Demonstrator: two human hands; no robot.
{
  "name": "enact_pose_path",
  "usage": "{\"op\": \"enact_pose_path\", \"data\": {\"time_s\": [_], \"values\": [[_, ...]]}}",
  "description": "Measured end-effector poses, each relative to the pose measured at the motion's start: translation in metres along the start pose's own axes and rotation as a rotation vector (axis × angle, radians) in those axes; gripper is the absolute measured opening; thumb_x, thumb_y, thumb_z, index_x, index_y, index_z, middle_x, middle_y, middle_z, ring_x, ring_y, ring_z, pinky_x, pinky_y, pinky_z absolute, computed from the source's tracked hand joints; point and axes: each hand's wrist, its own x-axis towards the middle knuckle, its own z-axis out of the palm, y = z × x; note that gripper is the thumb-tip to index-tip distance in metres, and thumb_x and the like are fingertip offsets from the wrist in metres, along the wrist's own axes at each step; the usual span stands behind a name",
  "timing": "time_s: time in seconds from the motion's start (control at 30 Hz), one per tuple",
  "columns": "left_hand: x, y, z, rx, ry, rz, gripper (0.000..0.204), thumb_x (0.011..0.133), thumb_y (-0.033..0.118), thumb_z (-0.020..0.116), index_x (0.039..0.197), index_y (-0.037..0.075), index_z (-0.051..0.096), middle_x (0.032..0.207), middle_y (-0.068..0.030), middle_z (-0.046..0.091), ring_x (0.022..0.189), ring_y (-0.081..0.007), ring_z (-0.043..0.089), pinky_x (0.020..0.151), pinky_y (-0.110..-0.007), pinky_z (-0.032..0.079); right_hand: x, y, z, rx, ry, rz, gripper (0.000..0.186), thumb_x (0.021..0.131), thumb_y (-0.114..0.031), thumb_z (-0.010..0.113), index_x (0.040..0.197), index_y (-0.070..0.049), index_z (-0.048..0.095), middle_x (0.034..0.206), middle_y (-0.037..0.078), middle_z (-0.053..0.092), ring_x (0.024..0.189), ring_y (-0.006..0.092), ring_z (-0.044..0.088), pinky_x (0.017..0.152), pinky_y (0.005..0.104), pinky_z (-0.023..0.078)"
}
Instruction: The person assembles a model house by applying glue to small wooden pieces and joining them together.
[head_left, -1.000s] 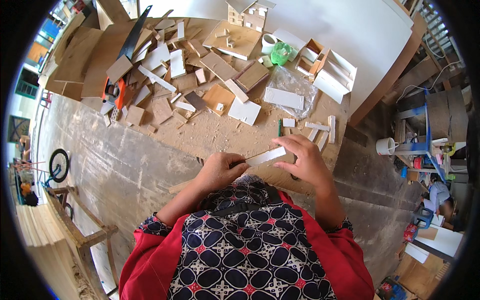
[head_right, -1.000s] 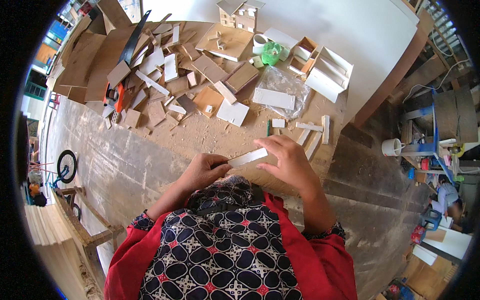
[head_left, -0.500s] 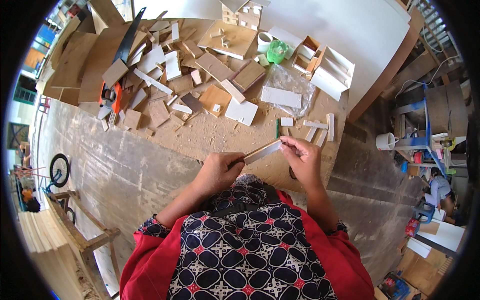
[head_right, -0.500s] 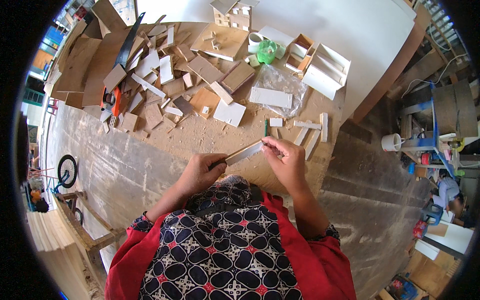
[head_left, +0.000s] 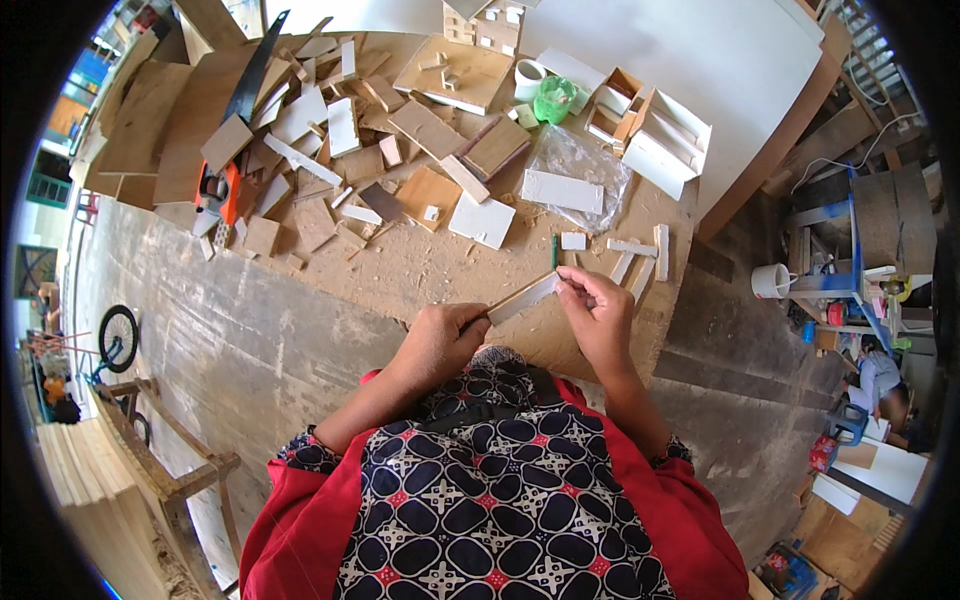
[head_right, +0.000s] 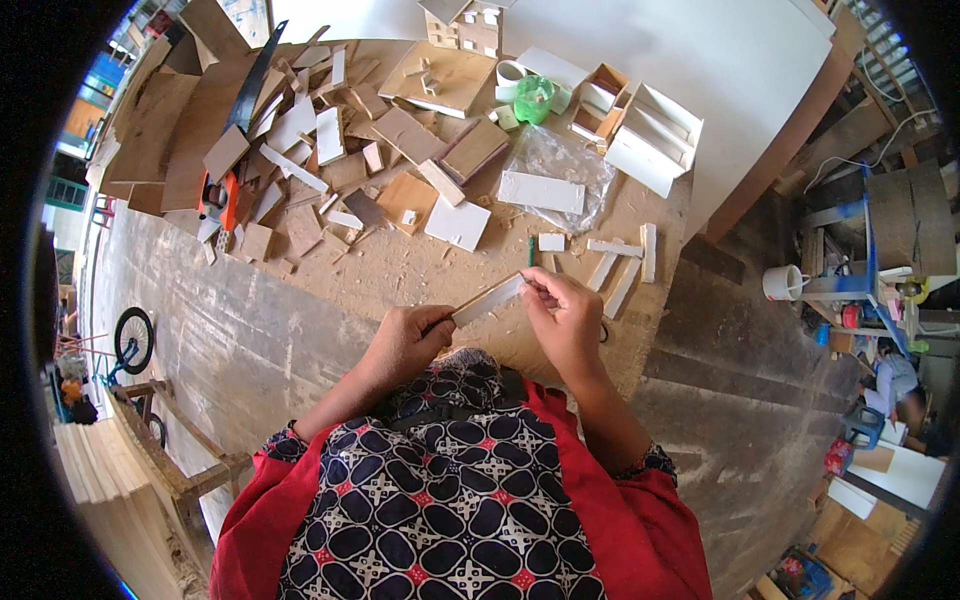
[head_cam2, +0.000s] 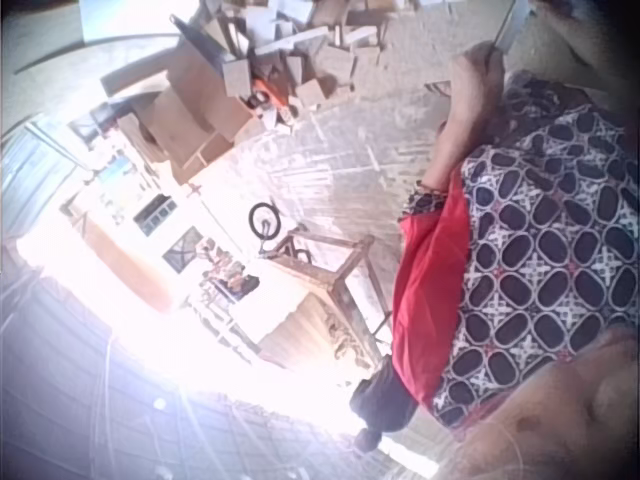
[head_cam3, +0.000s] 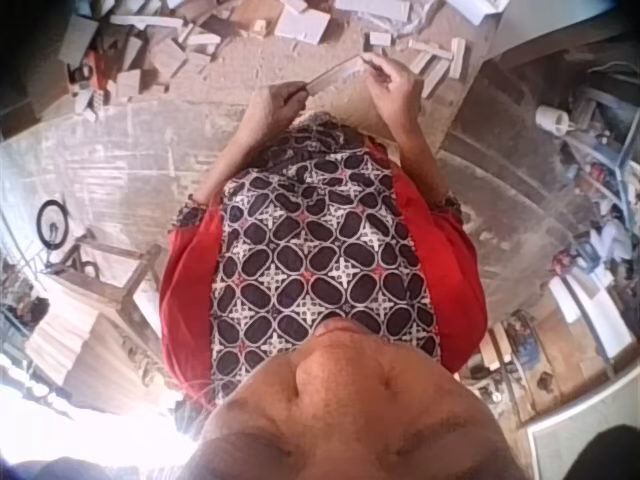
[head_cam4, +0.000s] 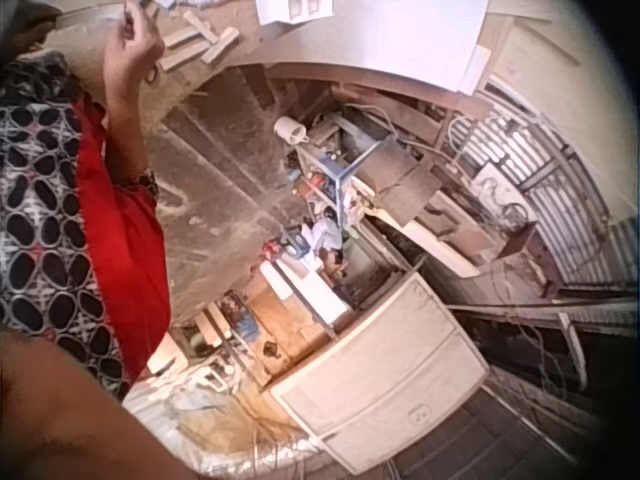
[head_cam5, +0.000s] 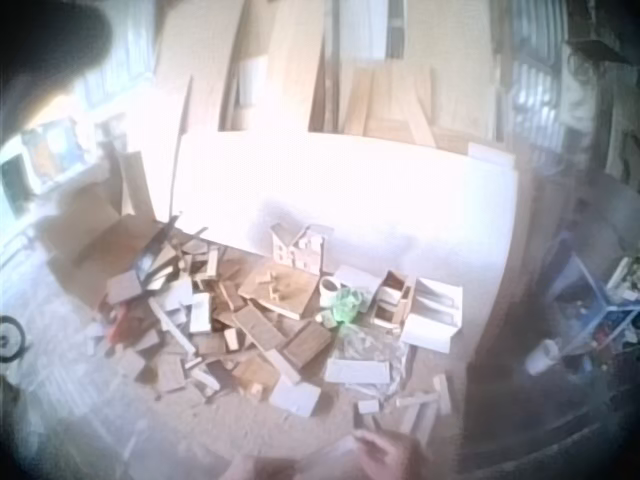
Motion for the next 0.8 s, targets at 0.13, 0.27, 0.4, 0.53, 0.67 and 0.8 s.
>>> {"op": "enact_pose_path", "data": {"time_s": [0.13,0.27,0.4,0.53,0.67,0.8], "values": [[0.001,-0.002,0.001,-0.033,-0.013,-0.022,0.02,0.088,0.015,0.056,0.09,-0.004,0.063,0.07,-0.0216,0.062,0.062,-0.0325,0.063,0.06,-0.039,0.049,0.0,0.001,0.001,-0.006,0.012,-0.016,0.018,0.084,-0.005,0.068,0.099,0.002,0.069,0.081,0.012,0.069,0.067,0.0154,0.067,0.06,0.0259,0.053],[0.001,0.001,0.001,-0.084,-0.034,-0.058,0.021,0.089,0.015,0.055,0.089,-0.004,0.063,0.068,-0.0174,0.062,0.06,-0.0265,0.063,0.06,-0.037,0.049,0.001,-0.001,0.0,-0.023,0.021,-0.047,0.016,0.084,-0.006,0.068,0.099,0.002,0.069,0.079,0.012,0.068,0.065,0.0165,0.066,0.059,0.0263,0.053],[0.0,0.002,-0.001,-0.082,-0.052,-0.088,0.021,0.09,0.015,0.054,0.089,-0.004,0.063,0.067,-0.0157,0.062,0.06,-0.0235,0.063,0.059,-0.036,0.048,0.003,0.0,0.0,-0.017,0.024,-0.06,0.015,0.084,-0.005,0.067,0.098,0.001,0.068,0.078,0.012,0.067,0.065,0.0168,0.066,0.059,0.0264,0.052],[0.0,0.003,0.0,-0.073,-0.046,-0.1,0.02,0.09,0.014,0.055,0.089,-0.003,0.064,0.069,-0.0174,0.062,0.06,-0.026,0.062,0.059,-0.036,0.048,0.004,0.003,0.001,-0.001,0.015,-0.066,0.015,0.084,-0.004,0.067,0.098,0.001,0.069,0.08,0.012,0.067,0.065,0.0158,0.065,0.059,0.0262,0.052],[-0.002,0.002,0.006,-0.018,0.06,0.008,0.017,0.088,0.012,0.056,0.09,-0.003,0.064,0.074,-0.0214,0.062,0.065,-0.0344,0.063,0.06,-0.038,0.049,0.003,0.005,0.001,0.039,0.013,-0.022,0.016,0.084,-0.003,0.067,0.099,0.002,0.069,0.081,0.012,0.068,0.066,0.0148,0.065,0.06,0.0256,0.052],[-0.001,-0.001,0.011,0.002,0.13,0.07,0.016,0.088,0.01,0.057,0.095,-0.004,0.064,0.071,-0.0173,0.061,0.063,-0.0231,0.06,0.059,-0.035,0.048,0.005,0.004,-0.002,0.009,0.0,-0.005,0.018,0.083,-0.002,0.068,0.1,0.003,0.07,0.081,0.014,0.069,0.067,0.0149,0.066,0.059,0.025,0.052]]}}
